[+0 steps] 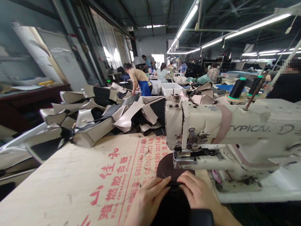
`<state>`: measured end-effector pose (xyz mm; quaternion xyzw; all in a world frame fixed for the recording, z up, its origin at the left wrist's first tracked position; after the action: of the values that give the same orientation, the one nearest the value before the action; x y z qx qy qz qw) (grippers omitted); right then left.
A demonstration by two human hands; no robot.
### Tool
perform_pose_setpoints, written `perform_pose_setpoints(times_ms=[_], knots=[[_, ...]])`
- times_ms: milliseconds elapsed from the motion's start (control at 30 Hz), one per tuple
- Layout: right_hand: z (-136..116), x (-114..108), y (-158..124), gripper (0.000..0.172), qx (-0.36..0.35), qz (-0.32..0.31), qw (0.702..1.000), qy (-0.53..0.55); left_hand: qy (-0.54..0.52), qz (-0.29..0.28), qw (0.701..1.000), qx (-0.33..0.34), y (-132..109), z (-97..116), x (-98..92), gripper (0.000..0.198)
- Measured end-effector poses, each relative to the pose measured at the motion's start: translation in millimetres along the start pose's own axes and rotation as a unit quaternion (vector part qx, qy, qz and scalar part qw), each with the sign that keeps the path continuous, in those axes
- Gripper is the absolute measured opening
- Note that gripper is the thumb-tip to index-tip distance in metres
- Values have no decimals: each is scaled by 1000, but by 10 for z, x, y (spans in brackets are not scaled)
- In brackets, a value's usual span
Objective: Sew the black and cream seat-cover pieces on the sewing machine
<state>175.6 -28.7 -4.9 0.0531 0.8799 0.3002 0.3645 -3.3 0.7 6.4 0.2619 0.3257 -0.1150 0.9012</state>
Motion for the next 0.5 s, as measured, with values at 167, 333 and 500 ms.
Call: perform_pose_setpoints(times_ms=[167, 333, 500], knots=[[-16, -22, 12, 17, 7, 18, 1000, -2, 72, -37, 990, 115, 122, 94, 12, 33], [-34, -61, 56, 23, -43, -41, 997, -58, -2, -84, 995, 45, 216, 170, -5, 27], [7, -65, 86, 14, -90, -66, 983, -149, -58, -90, 993, -56, 278, 45, 22, 27]])
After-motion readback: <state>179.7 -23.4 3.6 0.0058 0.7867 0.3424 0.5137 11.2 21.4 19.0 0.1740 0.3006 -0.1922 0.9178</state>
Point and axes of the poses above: each hand's wrist, its own y-axis towards the middle knuckle, its own x-axis out of the palm, z = x × y, the point moved 3 cm from there along y, towards the middle knuckle, and after that the axes turned 13 degrees about z, right-handed, at the moved point
